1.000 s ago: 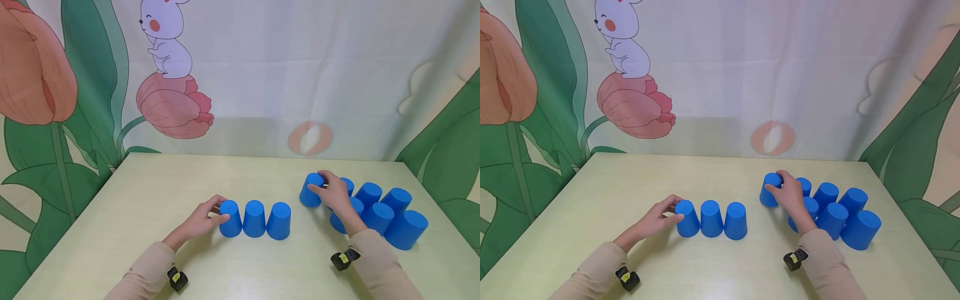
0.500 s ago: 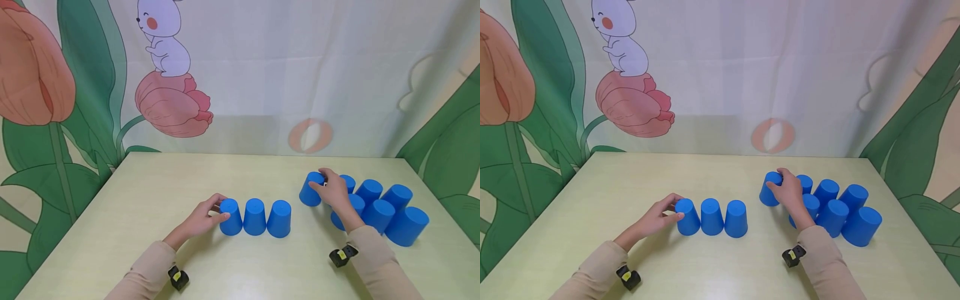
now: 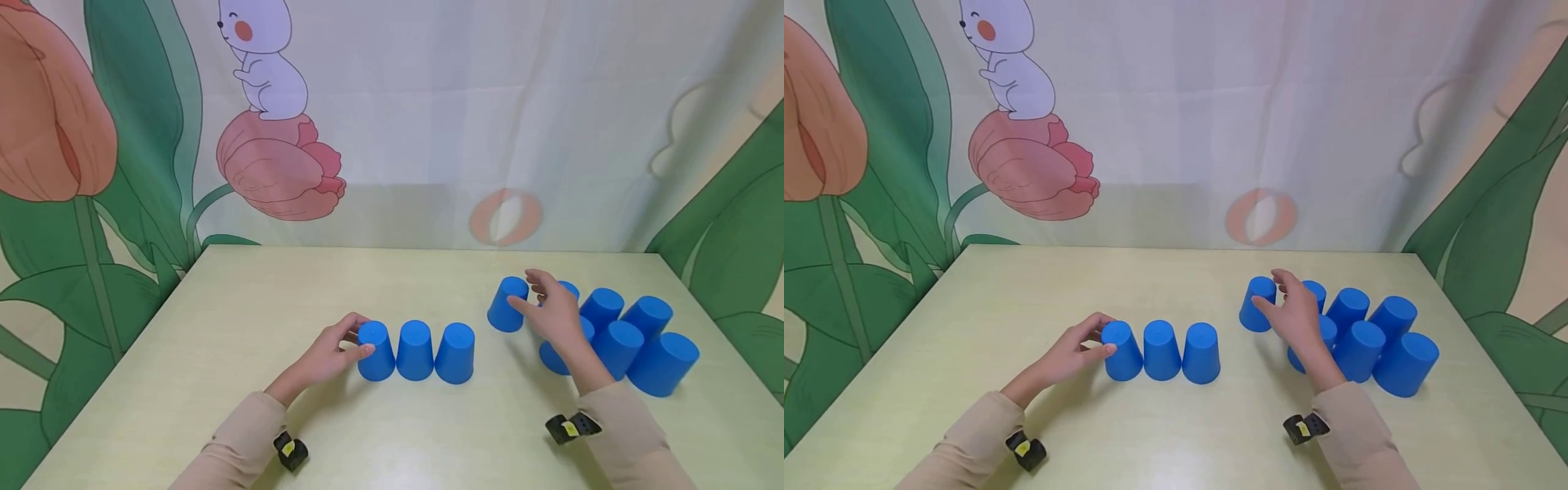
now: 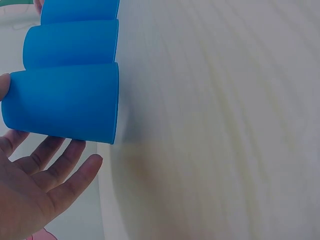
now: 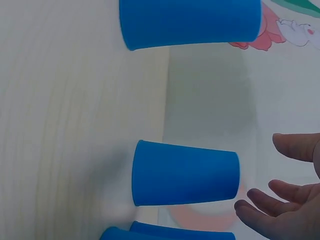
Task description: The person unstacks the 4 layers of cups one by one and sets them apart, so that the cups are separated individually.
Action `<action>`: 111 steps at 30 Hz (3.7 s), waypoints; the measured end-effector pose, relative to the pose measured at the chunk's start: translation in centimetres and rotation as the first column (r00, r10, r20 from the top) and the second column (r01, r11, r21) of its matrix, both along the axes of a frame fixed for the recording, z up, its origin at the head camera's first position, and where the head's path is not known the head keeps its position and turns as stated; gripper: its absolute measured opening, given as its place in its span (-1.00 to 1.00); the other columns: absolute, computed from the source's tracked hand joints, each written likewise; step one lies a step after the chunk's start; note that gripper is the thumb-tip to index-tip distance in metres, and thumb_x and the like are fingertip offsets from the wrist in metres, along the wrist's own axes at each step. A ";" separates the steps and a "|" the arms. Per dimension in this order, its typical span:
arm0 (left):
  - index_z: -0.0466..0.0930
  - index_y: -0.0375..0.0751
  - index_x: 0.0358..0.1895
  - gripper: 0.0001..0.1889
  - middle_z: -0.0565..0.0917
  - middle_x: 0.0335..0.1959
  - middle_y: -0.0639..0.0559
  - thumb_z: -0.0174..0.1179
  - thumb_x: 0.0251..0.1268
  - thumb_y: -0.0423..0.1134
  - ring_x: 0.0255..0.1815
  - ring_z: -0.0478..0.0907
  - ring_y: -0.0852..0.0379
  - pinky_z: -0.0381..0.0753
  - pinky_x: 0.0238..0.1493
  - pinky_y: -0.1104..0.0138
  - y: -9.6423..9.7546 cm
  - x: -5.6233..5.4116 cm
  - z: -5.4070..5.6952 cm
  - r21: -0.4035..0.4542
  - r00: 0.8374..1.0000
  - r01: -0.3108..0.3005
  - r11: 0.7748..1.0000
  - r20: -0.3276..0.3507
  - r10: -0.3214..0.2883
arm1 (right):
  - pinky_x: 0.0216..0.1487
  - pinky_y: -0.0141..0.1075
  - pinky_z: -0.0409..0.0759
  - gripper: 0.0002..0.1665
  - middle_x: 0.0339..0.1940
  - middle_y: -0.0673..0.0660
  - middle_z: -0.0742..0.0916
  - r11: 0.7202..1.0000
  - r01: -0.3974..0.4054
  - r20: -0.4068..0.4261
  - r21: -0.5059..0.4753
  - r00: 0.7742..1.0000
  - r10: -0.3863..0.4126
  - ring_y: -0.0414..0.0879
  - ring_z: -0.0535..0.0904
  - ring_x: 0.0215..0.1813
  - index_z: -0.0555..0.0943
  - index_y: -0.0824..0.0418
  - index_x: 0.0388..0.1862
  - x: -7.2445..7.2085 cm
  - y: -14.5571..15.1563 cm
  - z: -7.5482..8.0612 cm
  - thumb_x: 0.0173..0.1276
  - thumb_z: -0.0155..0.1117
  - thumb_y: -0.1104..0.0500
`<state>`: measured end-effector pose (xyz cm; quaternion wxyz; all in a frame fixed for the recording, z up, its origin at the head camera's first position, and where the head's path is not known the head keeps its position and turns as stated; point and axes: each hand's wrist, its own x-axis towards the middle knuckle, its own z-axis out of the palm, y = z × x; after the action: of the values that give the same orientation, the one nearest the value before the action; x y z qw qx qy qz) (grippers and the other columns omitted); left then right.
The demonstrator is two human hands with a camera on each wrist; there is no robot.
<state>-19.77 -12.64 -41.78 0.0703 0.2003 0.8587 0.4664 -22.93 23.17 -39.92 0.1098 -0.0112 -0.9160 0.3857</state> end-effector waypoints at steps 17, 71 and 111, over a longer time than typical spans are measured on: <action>0.34 -0.14 0.09 -0.63 0.52 -0.07 -0.06 0.13 0.26 -0.16 -0.02 0.47 -0.08 0.50 -0.09 0.07 0.1 -0.1 0.0 -0.002 1.000 0.010 1.000 -0.002 -0.010 | 0.15 0.06 0.31 -0.20 0.22 0.38 0.42 0.960 -0.274 0.079 -0.056 0.957 0.278 0.27 0.32 0.23 0.20 0.32 0.32 4.6 -1.9 2.1 0.21 0.28 0.04; 0.33 -0.21 0.09 -0.63 0.51 -0.04 -0.14 0.10 0.28 -0.17 -0.01 0.47 -0.13 0.49 -0.10 0.01 0.3 0.1 -0.2 0.004 0.999 0.015 1.000 -0.031 -0.014 | -0.01 0.02 0.48 -0.26 0.09 0.34 0.53 0.948 -0.317 0.099 -0.036 0.943 0.319 0.25 0.46 0.09 0.31 0.31 0.24 4.9 0.3 0.1 0.19 0.28 -0.04; 0.32 -0.26 0.10 -0.64 0.50 -0.03 -0.19 0.09 0.29 -0.23 0.00 0.45 -0.18 0.48 -0.08 -0.02 0.7 0.1 0.7 -0.009 1.000 -0.013 1.000 0.004 0.013 | 0.08 0.04 0.37 -0.19 0.24 0.41 0.38 0.982 -0.187 -0.025 0.021 0.982 0.188 0.31 0.32 0.22 0.20 0.37 0.31 5.4 -1.2 2.7 0.18 0.30 0.07</action>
<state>-19.67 -11.92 -41.05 0.0700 0.1937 0.8620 0.4632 -17.49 21.95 -37.27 0.0852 0.0812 -0.9150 0.3860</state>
